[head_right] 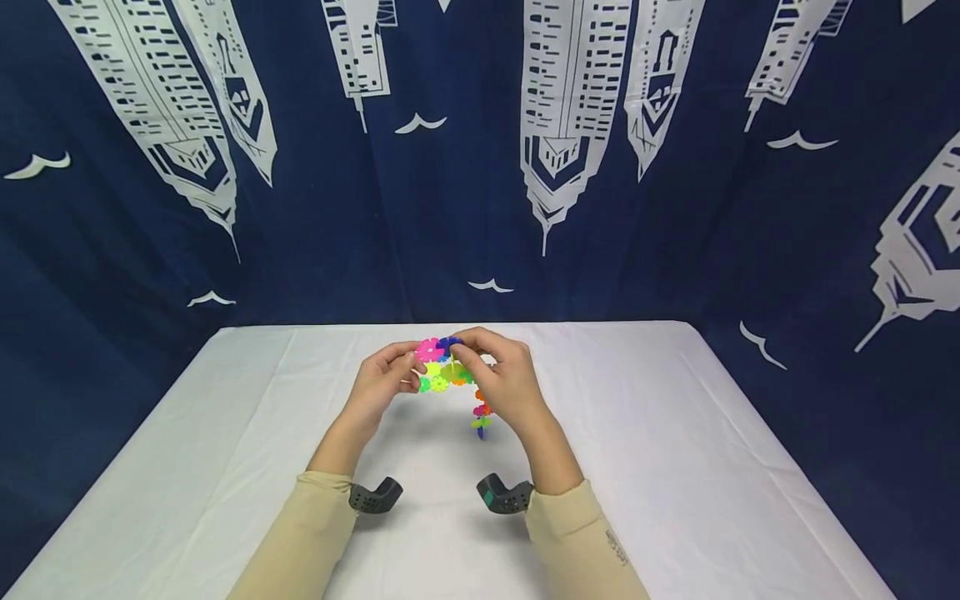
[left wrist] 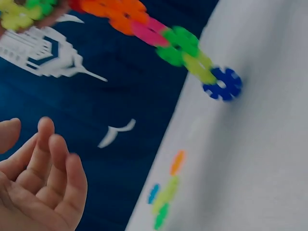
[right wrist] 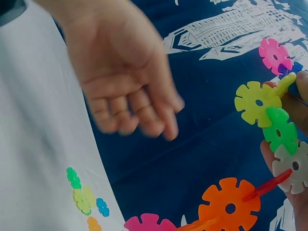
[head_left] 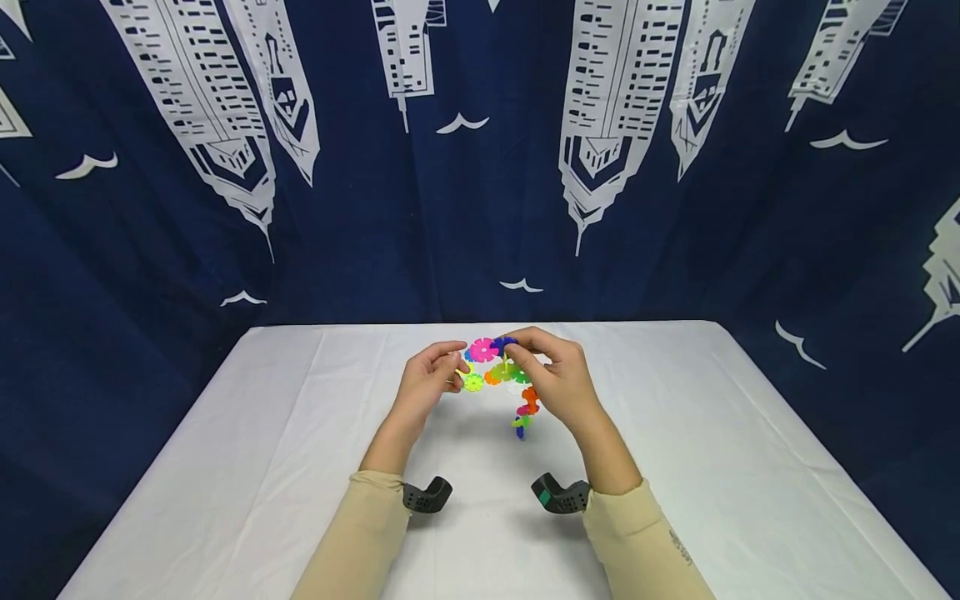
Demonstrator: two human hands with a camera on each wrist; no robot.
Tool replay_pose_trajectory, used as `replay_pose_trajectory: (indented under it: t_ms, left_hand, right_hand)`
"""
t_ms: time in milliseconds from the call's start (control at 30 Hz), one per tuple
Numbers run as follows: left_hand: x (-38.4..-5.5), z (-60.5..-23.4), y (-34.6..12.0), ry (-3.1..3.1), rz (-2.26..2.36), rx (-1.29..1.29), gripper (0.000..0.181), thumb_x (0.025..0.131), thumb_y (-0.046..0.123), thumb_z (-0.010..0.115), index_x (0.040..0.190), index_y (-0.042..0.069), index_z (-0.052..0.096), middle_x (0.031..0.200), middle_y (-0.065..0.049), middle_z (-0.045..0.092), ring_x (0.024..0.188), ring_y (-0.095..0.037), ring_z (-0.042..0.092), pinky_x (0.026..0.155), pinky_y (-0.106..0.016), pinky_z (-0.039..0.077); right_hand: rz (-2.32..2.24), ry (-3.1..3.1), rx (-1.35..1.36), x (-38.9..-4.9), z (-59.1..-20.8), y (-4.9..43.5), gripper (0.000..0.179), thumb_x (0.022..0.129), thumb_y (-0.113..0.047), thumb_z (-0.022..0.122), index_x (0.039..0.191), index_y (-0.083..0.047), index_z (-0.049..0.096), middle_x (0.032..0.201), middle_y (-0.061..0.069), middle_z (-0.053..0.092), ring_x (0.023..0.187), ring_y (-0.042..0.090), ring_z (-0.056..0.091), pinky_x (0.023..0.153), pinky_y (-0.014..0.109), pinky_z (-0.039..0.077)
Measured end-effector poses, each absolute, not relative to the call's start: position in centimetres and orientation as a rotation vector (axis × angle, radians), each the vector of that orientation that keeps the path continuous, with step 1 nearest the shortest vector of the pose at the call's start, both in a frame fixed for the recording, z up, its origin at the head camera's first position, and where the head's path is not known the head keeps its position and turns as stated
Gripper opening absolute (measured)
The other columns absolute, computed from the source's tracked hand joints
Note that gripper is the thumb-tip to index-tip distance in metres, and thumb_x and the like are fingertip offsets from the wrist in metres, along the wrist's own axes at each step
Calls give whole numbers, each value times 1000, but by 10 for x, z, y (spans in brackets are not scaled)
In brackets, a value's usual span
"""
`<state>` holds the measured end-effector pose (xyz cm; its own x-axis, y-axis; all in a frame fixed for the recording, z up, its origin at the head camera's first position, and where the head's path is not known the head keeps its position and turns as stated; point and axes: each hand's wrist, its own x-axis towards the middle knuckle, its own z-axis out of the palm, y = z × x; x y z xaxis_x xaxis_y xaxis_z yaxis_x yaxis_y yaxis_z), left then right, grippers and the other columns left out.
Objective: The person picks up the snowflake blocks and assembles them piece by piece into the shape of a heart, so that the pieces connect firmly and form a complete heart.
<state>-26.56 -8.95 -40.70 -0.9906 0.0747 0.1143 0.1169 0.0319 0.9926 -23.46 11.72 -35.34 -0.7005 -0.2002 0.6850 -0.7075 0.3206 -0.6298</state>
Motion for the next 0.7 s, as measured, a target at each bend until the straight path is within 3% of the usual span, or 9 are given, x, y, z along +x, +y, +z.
replay_pose_trajectory:
  t_ms: [167, 267, 400, 500, 700]
  left_hand:
    - [-274, -430, -88, -2351, -1877, -214, 30, 99, 12, 59, 127, 3, 64, 114, -12, 72, 97, -18, 63, 85, -31, 53]
    - [-277, -442, -88, -2429, -1743, -154, 29, 98, 13, 62, 127, 8, 66, 124, -8, 69, 113, -23, 61, 94, -38, 52]
    - [-281, -455, -90, -2520, -1607, -72, 31, 97, 15, 62, 127, 13, 67, 132, -13, 66, 128, -33, 57, 104, -51, 48]
    - [-283, -461, -92, -2601, -1511, -72, 34, 98, 18, 62, 131, 14, 65, 138, -15, 62, 136, -36, 51, 112, -56, 41]
    - [-284, -469, -93, -2722, -1321, -140, 36, 99, 18, 59, 134, 12, 63, 147, -5, 56, 143, -32, 45, 119, -59, 24]
  right_hand:
    - [1383, -2060, 789, -234, -353, 115, 8, 93, -3, 68, 98, -2, 73, 88, 10, 75, 80, 9, 66, 76, 20, 56]
    - [1417, -2046, 773, -234, -353, 113, 8, 93, -2, 66, 98, -1, 73, 89, 12, 75, 81, 8, 65, 78, 17, 55]
    - [1468, -2056, 763, -235, -355, 111, 8, 95, -4, 65, 98, 0, 72, 90, 12, 74, 82, 8, 64, 81, 17, 55]
    - [1469, -2078, 759, -235, -356, 110, 9, 95, -5, 65, 98, 0, 72, 89, 12, 74, 82, 8, 63, 81, 19, 55]
    - [1439, -2104, 720, -237, -357, 113, 8, 96, -7, 65, 97, -2, 72, 86, 9, 72, 80, 8, 62, 79, 20, 55]
